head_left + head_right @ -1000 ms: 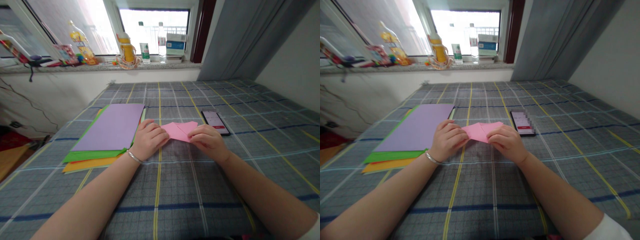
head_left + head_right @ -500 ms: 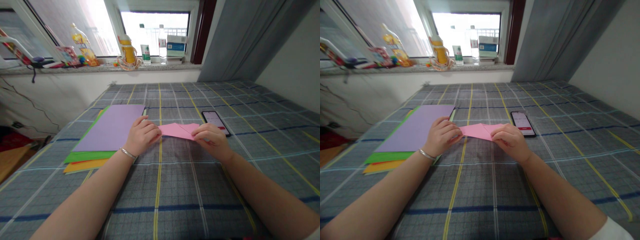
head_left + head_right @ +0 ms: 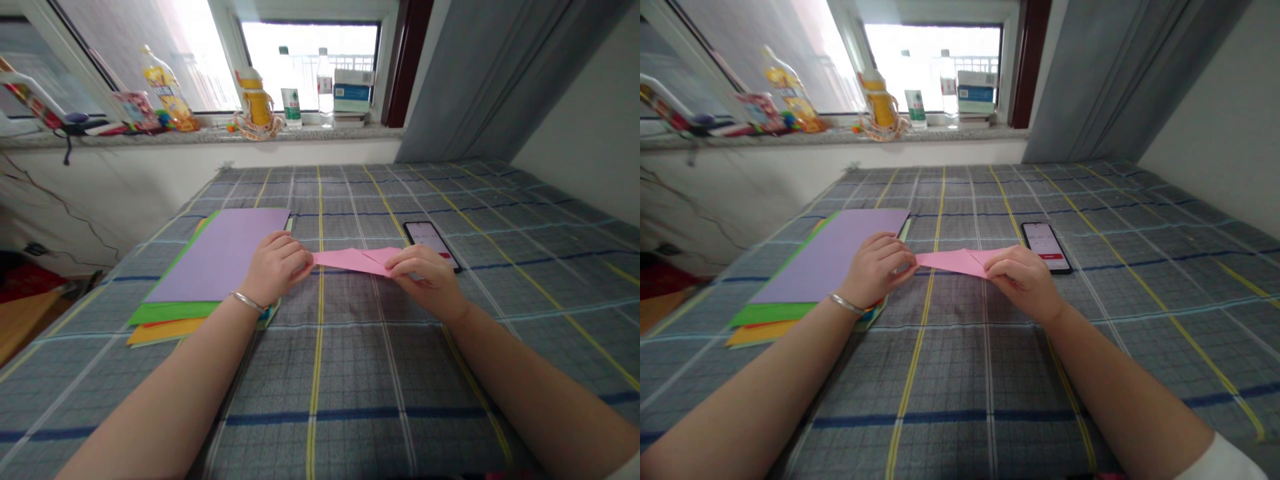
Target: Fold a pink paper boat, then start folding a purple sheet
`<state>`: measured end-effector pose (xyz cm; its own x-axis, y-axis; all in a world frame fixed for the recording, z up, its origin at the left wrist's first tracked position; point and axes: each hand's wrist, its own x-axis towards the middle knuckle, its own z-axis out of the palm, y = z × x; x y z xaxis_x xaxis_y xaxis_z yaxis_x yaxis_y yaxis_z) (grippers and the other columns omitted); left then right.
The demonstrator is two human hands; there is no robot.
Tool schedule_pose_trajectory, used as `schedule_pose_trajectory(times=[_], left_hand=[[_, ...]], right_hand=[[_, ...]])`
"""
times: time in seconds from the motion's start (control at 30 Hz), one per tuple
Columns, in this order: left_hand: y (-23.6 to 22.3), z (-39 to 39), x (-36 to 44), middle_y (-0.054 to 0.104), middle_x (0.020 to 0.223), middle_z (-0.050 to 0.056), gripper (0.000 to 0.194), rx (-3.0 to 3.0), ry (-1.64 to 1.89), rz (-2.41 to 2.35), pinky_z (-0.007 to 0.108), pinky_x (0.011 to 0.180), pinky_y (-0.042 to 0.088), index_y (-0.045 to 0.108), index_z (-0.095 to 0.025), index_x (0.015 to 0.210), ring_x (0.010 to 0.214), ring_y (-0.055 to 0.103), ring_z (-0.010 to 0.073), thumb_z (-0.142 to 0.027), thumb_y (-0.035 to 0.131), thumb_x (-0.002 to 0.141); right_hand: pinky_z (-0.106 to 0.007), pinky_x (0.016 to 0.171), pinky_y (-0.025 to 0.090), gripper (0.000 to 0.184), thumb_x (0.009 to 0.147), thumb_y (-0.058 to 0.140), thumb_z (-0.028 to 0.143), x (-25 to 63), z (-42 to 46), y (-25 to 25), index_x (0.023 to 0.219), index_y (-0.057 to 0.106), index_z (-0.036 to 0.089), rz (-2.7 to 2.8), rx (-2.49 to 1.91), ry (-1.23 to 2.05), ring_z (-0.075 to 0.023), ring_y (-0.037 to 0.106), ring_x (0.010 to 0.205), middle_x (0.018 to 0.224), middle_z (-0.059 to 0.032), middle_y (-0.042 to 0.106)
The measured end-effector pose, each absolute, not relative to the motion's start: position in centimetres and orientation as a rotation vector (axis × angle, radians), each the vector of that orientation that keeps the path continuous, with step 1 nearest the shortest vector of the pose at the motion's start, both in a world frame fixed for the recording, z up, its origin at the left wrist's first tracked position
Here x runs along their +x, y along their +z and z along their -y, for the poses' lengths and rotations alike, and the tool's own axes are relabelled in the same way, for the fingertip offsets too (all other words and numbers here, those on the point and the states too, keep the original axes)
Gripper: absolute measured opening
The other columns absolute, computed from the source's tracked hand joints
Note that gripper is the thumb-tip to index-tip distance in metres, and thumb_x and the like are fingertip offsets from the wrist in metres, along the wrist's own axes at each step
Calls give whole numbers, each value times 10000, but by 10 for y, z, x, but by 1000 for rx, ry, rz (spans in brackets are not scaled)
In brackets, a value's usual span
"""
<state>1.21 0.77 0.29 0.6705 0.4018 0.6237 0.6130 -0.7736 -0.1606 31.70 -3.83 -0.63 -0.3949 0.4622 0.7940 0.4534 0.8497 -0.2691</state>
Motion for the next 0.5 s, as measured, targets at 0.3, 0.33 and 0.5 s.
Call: schedule_pose_trajectory(times=[0.3,0.33,0.5], left_hand=[[-7,17,50,682,1128,76,421,-2741,-724,804,376,906,486,564,-210,1261,1022,621,210,-460,471,935],[-8,18,53,681,1138,82,450,-2767,-716,776,371,903,492,566,-206,1261,1029,624,211,-493,460,931],[-14,22,57,706,1097,69,331,-2720,-725,746,321,848,517,610,-207,1200,950,672,170,-370,439,968]], right_hand=[[-332,777,509,95,835,617,141,301,46,-9,839,619,235,2081,-664,50,-153,644,831,853,-6,713],[-331,776,511,92,839,612,146,300,47,-9,842,618,238,2082,-665,53,-154,645,832,853,-5,713],[-331,783,514,87,836,619,172,296,49,-12,890,614,241,2068,-737,16,-164,648,846,861,-8,708]])
